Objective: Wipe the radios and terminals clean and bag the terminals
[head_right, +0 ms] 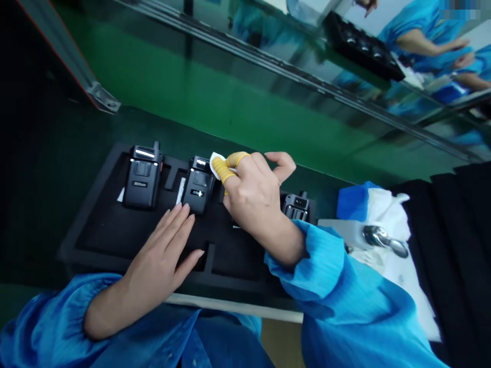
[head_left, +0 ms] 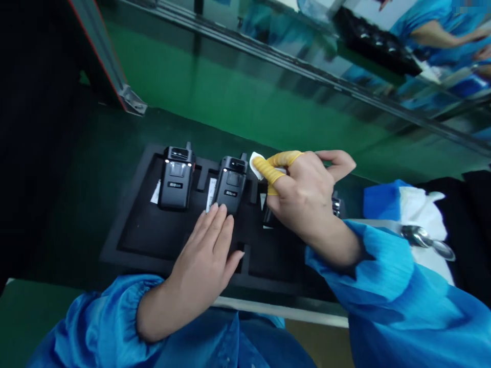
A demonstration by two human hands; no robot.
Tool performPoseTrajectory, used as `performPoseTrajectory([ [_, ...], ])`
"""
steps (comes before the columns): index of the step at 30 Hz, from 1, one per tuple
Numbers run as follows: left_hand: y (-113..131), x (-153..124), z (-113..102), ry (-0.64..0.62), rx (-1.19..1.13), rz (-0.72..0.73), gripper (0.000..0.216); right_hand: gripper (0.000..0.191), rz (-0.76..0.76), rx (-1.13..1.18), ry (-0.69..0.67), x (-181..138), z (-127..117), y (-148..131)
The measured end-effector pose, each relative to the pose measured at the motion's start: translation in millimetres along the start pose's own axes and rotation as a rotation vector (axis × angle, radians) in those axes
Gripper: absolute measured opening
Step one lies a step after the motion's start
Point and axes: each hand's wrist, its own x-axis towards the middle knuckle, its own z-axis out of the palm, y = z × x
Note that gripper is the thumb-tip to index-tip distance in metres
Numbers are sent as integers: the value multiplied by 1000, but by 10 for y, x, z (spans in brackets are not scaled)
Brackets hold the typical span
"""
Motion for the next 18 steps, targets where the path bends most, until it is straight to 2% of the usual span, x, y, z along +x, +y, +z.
performPoseTrajectory([
  [4,-227,-89,-204,40,145,-101,37,35,-71,120,-29,325,97,-190],
  [8,-425,-186,-269,40,226,-158,38,36,-159,169,-64,587,353,-468],
  [13,-465,-210,-234,66,202,-170,37,42,-285,152,-109,811,606,-756],
  [18,-452,-199,-240,57,176,-201,36,42,-450,124,-104,828,605,-759],
])
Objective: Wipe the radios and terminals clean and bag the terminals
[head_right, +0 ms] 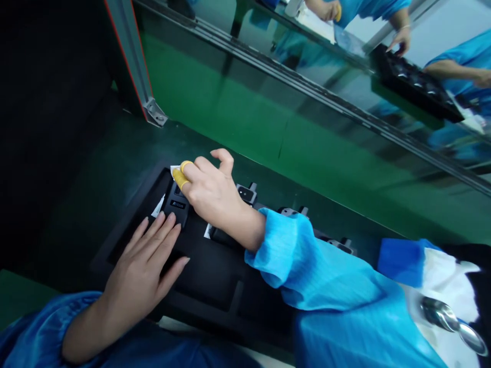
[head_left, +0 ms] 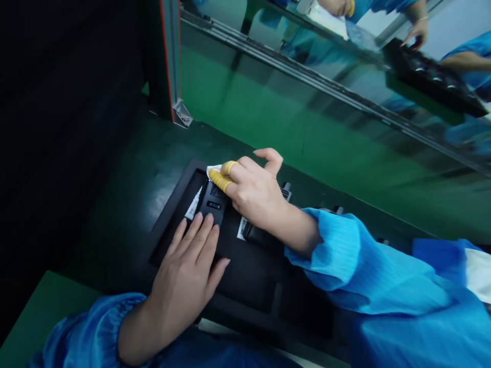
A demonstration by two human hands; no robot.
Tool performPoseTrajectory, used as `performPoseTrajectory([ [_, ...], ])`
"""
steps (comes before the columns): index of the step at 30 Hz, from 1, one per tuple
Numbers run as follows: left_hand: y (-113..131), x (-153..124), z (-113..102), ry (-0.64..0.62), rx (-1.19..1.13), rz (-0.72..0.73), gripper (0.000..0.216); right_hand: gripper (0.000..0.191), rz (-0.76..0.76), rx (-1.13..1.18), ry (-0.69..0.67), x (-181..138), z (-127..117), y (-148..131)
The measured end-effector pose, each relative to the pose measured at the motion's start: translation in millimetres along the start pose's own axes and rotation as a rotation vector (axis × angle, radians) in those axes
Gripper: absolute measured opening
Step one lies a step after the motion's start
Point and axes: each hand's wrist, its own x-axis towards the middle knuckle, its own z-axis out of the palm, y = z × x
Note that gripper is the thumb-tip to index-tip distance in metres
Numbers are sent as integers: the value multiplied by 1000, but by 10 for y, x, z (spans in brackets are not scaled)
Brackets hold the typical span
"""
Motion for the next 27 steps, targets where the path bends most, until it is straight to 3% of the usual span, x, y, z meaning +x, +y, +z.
performPoseTrajectory([
  [9,2,3,2,13,-45,-14,36,34,-21,-145,140,-322,-65,227],
  [14,8,3,2,12,-38,-7,36,32,112,-88,86,-164,-24,99],
  [19,0,5,-11,-12,-24,1,36,29,88,8,29,18,37,-39],
  [27,3,-2,-9,-4,-30,-2,36,33,99,-163,147,-278,-19,0],
])
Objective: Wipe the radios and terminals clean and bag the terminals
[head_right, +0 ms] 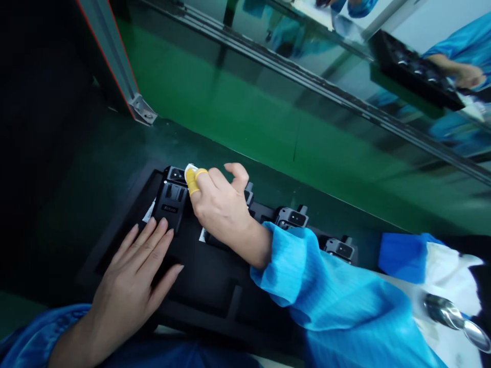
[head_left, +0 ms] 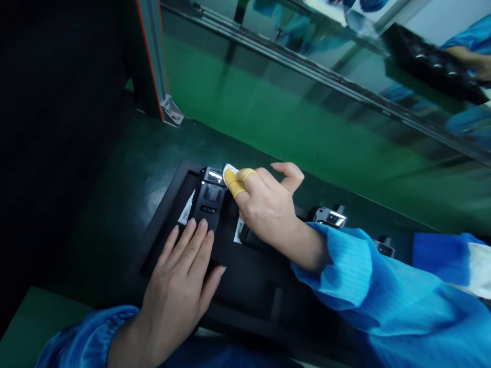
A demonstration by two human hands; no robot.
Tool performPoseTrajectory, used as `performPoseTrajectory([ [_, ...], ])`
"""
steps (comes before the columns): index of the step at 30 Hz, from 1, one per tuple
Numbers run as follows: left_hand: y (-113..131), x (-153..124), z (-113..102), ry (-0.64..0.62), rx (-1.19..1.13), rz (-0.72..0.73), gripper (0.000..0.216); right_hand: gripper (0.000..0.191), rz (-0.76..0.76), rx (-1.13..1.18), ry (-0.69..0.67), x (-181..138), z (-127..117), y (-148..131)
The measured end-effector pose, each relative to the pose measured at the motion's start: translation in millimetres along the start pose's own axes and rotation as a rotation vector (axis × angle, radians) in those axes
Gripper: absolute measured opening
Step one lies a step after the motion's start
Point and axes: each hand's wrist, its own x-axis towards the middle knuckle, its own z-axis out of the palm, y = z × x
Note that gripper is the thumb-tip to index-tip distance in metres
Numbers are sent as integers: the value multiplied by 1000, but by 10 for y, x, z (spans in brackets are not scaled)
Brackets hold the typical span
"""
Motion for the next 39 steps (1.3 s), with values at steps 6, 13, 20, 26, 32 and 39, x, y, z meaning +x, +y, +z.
performPoseTrajectory([
  [6,-1,1,1,29,-23,8,36,28,119,2,-30,-179,-166,28],
  [13,27,-14,-6,62,-31,-24,30,27,-88,256,-17,-75,-290,-316],
  [20,20,3,-10,36,-31,-27,29,29,-105,227,-84,-139,-294,-298],
  [26,26,12,-21,40,-42,-36,28,29,-98,235,-62,-98,-300,-350],
  [32,19,1,-28,26,-42,-30,29,30,-78,216,-41,-18,-276,-412],
  [39,18,13,-25,39,-40,-36,28,31,2,178,-81,-249,-334,-284],
])
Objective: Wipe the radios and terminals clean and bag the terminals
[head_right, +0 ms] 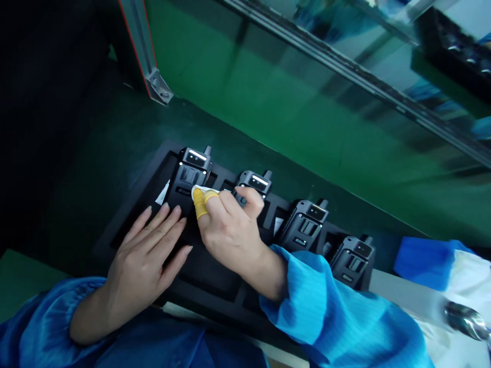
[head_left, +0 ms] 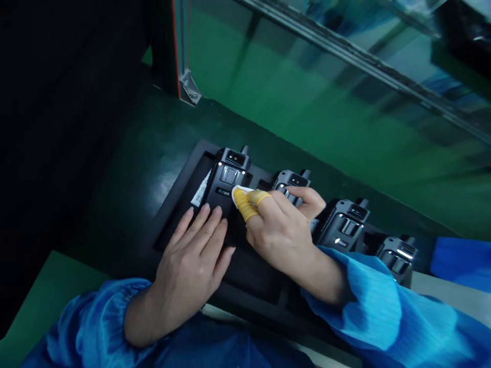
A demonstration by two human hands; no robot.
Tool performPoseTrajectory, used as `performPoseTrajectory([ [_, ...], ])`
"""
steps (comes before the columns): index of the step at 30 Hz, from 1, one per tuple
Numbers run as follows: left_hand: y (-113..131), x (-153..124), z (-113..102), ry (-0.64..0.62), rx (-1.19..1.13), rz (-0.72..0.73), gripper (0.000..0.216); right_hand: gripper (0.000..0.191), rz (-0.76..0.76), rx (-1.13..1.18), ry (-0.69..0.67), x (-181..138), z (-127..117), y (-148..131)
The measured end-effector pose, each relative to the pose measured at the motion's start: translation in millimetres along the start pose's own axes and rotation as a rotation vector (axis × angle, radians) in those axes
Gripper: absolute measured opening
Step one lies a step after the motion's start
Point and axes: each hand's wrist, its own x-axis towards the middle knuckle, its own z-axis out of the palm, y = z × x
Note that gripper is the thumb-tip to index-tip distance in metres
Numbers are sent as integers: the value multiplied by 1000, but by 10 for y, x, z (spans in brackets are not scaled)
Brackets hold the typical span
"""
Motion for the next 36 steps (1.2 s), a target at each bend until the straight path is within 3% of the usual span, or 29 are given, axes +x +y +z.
performPoseTrajectory([
  [4,2,-6,3,4,-9,-1,28,29,99,14,-4,-2,-13,-12],
  [10,-3,-19,1,-4,-21,0,30,32,-65,102,32,127,-7,-140],
  [14,-9,-10,-3,-10,-10,21,29,33,-70,42,-2,27,2,-20],
  [20,-9,-22,16,2,1,27,29,30,114,-75,47,39,65,316],
  [25,-19,-29,16,9,17,55,29,35,240,35,-58,317,241,313],
  [30,-28,-24,13,5,25,72,30,33,109,43,-65,217,184,259],
  [32,-38,-26,13,9,29,80,30,31,103,13,-23,86,99,390],
  [36,-51,-32,-9,19,42,102,31,30,325,-116,60,-187,-56,866],
])
